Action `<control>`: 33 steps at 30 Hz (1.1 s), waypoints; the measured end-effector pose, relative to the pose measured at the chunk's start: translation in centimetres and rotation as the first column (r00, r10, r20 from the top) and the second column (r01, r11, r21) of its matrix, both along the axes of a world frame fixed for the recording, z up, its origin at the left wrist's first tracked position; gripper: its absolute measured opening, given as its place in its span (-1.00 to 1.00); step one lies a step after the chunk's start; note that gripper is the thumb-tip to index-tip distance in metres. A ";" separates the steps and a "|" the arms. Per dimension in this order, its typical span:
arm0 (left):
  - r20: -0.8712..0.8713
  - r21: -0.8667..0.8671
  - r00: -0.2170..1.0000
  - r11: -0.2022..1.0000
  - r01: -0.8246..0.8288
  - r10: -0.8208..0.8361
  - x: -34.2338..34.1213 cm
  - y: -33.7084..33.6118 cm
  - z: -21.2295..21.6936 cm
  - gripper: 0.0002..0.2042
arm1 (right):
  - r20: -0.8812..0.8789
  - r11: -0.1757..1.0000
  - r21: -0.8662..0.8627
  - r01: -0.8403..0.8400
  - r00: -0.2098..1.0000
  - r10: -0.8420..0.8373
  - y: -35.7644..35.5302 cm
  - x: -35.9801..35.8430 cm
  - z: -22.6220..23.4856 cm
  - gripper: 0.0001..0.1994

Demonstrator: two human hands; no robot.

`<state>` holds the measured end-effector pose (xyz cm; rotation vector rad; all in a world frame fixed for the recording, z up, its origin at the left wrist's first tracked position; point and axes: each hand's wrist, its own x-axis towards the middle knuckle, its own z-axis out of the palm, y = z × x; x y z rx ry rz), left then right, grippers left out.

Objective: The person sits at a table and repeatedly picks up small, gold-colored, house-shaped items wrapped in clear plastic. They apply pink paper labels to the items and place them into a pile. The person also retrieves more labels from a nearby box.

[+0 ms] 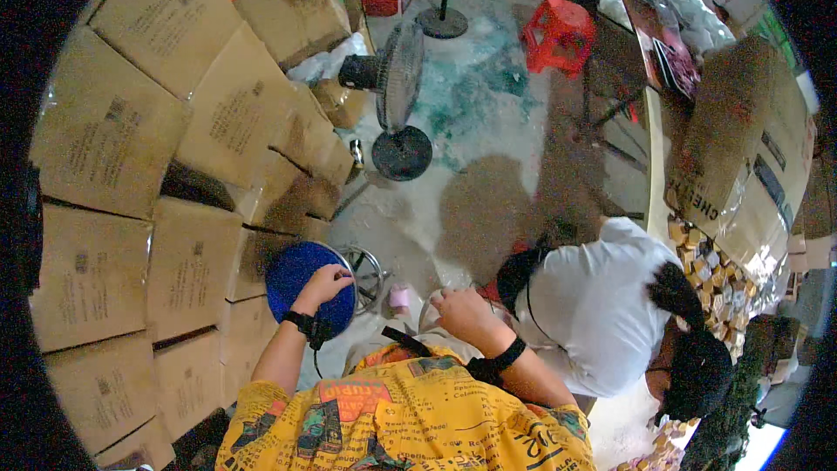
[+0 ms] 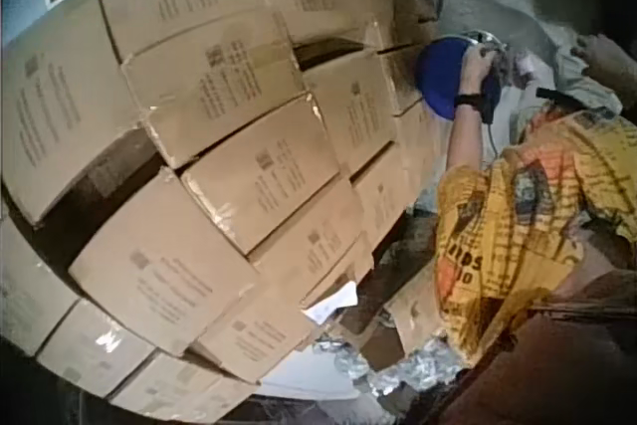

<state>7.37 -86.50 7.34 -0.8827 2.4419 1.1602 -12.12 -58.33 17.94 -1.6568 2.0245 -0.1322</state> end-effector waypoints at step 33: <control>0.156 -0.522 0.982 0.835 0.176 -0.109 -46.2 -32.7 8.6 -0.66 | -0.081 0.911 0.129 0.391 0.920 -0.384 -3.1 -34.0 2.5 -0.76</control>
